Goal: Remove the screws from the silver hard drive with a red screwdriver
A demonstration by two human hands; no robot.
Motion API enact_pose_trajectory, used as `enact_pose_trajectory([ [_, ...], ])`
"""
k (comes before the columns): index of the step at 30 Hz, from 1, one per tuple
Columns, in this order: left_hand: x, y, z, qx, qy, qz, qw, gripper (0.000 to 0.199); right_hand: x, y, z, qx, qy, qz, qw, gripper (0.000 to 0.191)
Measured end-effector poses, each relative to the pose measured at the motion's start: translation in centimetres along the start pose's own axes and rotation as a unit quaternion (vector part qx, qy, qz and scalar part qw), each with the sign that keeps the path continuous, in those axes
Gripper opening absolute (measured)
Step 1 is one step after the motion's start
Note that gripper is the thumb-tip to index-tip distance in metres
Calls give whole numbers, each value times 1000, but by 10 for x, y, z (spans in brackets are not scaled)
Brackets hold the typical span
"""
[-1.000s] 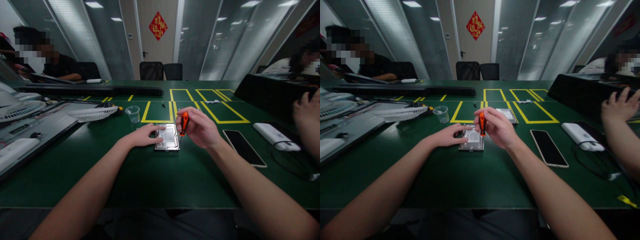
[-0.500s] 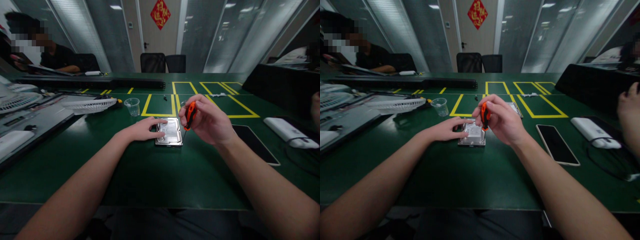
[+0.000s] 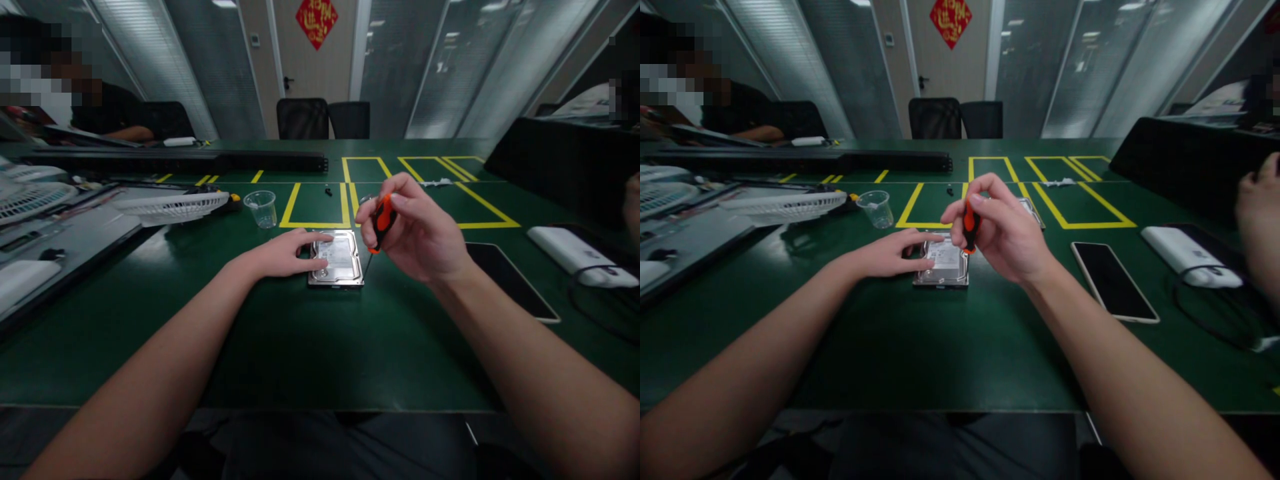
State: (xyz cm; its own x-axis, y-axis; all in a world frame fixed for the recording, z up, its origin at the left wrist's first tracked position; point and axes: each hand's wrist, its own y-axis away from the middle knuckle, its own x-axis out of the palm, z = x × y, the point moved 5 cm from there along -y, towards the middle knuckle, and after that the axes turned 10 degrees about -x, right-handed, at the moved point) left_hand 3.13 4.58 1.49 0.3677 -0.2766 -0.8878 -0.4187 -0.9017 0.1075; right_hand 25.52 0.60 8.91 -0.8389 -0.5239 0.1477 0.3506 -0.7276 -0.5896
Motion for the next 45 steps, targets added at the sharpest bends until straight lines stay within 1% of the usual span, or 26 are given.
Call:
enact_pose_trajectory([
  [7,0,-1,-1,7,3,1,1000,77,3,1,1,0,-29,5,1000,27],
  [13,0,0,-2,10,2,1,1000,80,5,-2,0,6,-39,3,999,40],
  [18,0,-1,-1,17,1,0,1000,79,3,-2,-2,12,-58,8,998,36],
  [24,1,-1,1,21,-7,-6,1000,77,3,0,-3,20,-56,7,998,35],
  [30,1,-2,2,33,-1,-15,999,76,4,0,-1,18,-62,12,998,36],
  [37,0,-1,-1,24,1,-2,1000,79,3,0,2,6,-33,11,999,31],
  [41,0,0,-1,20,-8,-9,1000,79,1,0,3,-1,-36,6,999,31],
  [45,-1,0,-2,33,-17,-16,999,78,0,1,2,2,-46,3,999,32],
])
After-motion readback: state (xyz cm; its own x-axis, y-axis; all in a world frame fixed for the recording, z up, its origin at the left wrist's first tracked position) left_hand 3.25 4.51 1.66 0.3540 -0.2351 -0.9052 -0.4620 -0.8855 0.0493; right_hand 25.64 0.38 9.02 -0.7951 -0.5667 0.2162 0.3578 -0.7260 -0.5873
